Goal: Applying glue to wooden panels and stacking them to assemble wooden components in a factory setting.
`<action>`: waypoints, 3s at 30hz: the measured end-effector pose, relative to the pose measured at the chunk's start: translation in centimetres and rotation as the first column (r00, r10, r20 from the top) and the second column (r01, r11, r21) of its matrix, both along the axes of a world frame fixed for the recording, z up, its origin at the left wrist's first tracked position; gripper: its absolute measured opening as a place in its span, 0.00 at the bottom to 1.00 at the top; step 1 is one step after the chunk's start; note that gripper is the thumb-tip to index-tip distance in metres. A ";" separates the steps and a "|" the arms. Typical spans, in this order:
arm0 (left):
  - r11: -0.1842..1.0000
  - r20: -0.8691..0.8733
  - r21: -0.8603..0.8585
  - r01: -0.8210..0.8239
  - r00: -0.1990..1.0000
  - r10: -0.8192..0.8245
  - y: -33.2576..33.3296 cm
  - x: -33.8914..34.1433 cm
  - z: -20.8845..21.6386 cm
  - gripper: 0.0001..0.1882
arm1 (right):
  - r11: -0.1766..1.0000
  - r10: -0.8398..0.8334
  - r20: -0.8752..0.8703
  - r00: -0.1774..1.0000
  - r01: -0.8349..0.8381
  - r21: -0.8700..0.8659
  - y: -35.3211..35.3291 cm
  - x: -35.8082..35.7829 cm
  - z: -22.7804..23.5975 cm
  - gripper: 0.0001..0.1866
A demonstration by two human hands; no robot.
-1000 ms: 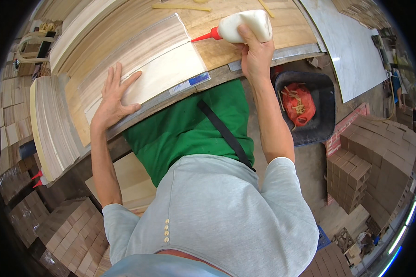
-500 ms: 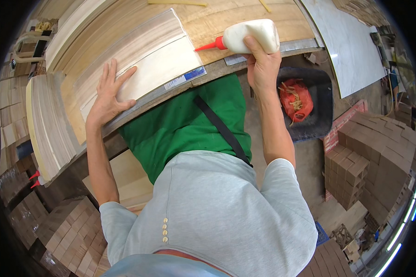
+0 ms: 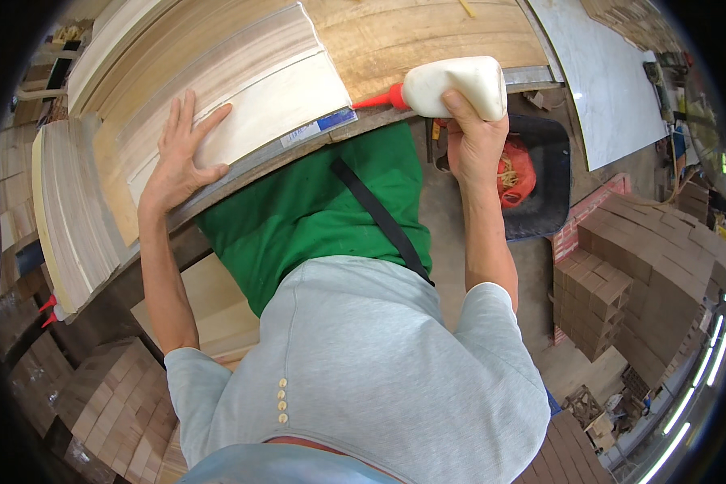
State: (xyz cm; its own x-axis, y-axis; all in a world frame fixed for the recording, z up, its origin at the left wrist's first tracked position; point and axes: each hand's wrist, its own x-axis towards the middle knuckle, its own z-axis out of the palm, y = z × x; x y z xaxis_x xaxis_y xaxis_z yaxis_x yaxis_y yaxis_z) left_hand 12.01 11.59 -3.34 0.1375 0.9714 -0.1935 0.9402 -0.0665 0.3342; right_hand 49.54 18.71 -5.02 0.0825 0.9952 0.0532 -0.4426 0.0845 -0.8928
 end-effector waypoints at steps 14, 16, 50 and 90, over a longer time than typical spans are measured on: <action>0.974 0.057 0.223 -0.047 0.998 0.035 -1.0 -1.0 -3.0 0.46 | 0.780 0.616 0.024 0.787 -0.614 0.121 4.6 -17.7 6.2 0.32; 0.961 0.080 0.265 -0.083 0.995 0.063 -1.4 -1.1 -3.0 0.45 | 0.614 0.776 0.087 0.625 -0.780 0.122 4.7 -23.9 6.0 0.32; 0.961 0.194 0.249 -0.123 0.978 0.075 -2.2 -1.1 -2.7 0.37 | 0.173 0.870 0.470 0.146 -0.985 -0.014 0.1 -43.2 6.1 0.40; 0.978 0.247 0.176 -0.113 0.967 0.067 -2.3 -1.6 -1.8 0.41 | 0.469 0.734 0.495 0.465 -0.874 0.127 9.1 -43.7 4.6 0.22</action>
